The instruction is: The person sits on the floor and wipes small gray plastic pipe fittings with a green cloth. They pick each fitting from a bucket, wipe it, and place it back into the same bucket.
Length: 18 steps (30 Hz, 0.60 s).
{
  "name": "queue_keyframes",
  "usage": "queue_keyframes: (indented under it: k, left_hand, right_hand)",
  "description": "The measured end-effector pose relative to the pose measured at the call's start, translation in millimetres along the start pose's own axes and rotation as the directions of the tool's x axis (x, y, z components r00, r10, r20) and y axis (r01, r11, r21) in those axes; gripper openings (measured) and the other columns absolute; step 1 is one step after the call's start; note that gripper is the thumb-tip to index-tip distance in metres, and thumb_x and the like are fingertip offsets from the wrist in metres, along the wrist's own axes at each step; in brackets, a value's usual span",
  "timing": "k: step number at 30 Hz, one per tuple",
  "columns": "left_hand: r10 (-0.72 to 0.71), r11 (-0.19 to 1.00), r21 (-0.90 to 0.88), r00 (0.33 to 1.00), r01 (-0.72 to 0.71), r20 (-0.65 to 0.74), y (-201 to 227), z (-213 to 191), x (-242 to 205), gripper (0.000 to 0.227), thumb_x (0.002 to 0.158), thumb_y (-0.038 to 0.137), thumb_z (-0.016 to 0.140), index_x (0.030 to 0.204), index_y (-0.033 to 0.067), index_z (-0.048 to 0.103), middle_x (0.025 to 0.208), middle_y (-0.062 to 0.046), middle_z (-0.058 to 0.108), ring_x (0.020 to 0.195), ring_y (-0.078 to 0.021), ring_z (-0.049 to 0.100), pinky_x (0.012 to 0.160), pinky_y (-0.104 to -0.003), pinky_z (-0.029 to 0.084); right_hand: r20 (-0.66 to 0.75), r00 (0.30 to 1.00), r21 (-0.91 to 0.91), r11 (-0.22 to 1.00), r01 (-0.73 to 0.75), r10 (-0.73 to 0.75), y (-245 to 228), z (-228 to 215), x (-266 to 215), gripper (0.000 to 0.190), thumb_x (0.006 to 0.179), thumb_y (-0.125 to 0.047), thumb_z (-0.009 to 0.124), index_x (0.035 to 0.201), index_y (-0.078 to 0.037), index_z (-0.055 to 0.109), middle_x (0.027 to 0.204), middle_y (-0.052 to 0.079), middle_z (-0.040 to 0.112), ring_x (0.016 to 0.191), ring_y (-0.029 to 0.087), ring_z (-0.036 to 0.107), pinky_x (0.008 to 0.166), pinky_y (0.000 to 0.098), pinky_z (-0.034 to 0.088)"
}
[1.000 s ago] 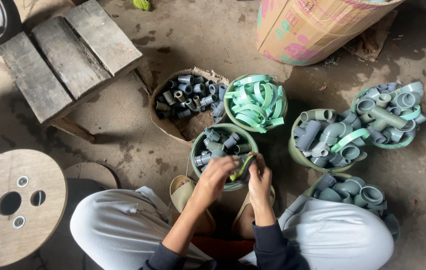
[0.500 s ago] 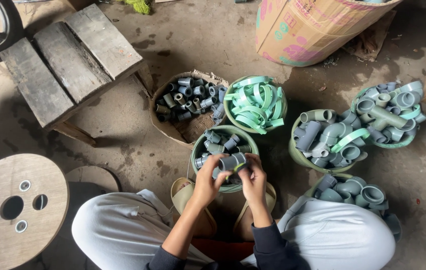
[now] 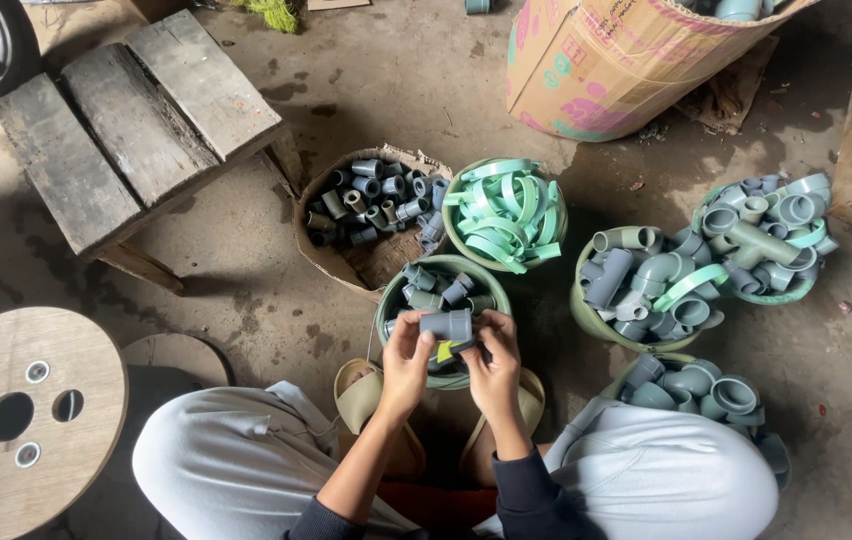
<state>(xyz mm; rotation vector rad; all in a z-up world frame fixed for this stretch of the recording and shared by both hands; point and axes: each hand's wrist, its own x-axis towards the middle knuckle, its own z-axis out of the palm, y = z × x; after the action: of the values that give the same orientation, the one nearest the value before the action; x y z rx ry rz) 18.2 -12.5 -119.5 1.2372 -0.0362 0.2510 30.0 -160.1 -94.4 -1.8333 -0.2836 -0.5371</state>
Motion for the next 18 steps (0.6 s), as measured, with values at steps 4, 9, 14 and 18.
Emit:
queue_keyframes:
  k: [4,9,14,18]
  left_hand:
    - [0.047,0.996,0.085,0.997,-0.041,-0.061,11,6,2,0.022,0.101,0.010,0.060,0.120,-0.0012,0.060,0.109,-0.012,0.065,0.106,-0.0219,0.060,0.093,-0.041,0.051]
    - [0.229,0.842,0.442,0.947,-0.309,0.226,43,16,5,0.040,0.089,0.018,0.072,0.125,0.0053,0.064,0.117,-0.014,0.069,0.112,-0.0354,0.067,0.096,-0.045,0.054]
    - [0.278,0.725,0.509,0.873,-0.464,0.401,53,27,2,0.034,0.090,0.004,0.068,0.123,0.0100,0.068,0.117,-0.007,0.071,0.111,-0.0318,0.067,0.099,-0.043,0.053]
    - [0.187,0.901,0.338,0.945,-0.273,0.267,82,31,8,0.044,0.094,0.006,0.065,0.138,0.0102,0.060,0.136,-0.013,0.065,0.127,-0.0366,0.058,0.106,-0.053,0.044]
  right_hand:
    - [0.002,1.000,0.040,0.999,-0.007,0.007,-3,4,-4,0.019,0.090,-0.020,0.078,0.085,-0.005,0.068,0.104,0.007,0.060,0.093,0.024,0.062,0.089,0.0341,0.050]
    - [-0.058,0.903,0.316,0.866,-0.388,0.425,19,4,-13,0.023,0.100,-0.028,0.062,0.107,-0.007,0.068,0.093,0.002,0.061,0.088,0.014,0.055,0.076,0.0352,0.052]
    - [0.121,0.628,0.600,0.447,-0.663,0.769,12,-3,0,0.031,0.099,-0.025,0.066,0.086,0.003,0.070,0.076,0.015,0.071,0.067,0.019,0.066,0.067,0.0388,0.059]
    - [0.074,0.814,0.466,0.701,-0.540,0.577,14,-2,-4,0.026,0.100,-0.025,0.069,0.090,-0.001,0.070,0.094,0.012,0.069,0.090,0.018,0.064,0.083,0.0381,0.057]
